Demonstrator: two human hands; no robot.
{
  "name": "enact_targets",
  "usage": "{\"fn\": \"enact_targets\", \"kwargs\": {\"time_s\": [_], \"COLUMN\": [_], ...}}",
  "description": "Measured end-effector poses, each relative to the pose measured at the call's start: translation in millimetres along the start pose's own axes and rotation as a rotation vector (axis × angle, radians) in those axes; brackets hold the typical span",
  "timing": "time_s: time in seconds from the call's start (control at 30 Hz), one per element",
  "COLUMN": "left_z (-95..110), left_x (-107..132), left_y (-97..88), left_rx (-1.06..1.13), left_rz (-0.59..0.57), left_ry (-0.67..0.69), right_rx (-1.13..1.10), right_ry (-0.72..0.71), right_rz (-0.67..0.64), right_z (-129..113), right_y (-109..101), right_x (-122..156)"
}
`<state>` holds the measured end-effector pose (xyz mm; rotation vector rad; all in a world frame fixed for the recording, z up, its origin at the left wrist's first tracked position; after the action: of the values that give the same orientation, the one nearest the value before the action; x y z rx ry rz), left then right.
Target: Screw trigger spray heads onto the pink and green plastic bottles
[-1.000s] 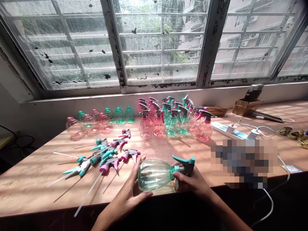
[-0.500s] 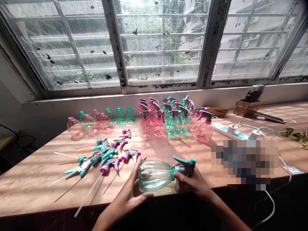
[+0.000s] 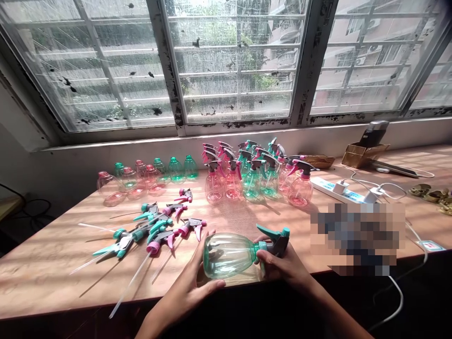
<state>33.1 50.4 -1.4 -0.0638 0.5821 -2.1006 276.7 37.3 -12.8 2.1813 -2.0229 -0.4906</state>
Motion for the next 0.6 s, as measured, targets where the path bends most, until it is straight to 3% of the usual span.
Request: {"fn": "enact_targets", "kwargs": {"time_s": [0.37, 0.47, 0.53, 0.6], "left_z": [9, 18, 24, 34], "left_x": [-1, 0, 6, 22], "left_y": [6.1, -0.2, 5.4, 26.8], "left_rx": [0.137, 0.157, 0.393, 0.717], "left_rz": [-0.042, 0.009, -0.097, -0.413], "left_ry": [-0.004, 0.04, 0.015, -0.083], "right_rx": [-0.063, -0.052, -0.049, -0.052], "right_ry": [0.001, -0.015, -0.014, -0.011], "right_rz": [0.002, 0.031, 0.054, 0.062], "right_z": [1, 1, 1, 2], "right_y": [2, 1, 0, 0], "right_x": [1, 0, 1, 1]}}
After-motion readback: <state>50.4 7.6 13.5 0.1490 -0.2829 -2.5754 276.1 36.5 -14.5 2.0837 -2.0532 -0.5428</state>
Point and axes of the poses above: each hand's wrist, its own x-axis away from the middle knuckle, its own y-axis out of the palm, z = x × y, the point moved 6 cm from there along -x, towards the middle knuckle, and after that the axes turned 6 degrees about -x, right-handed, at the moved point
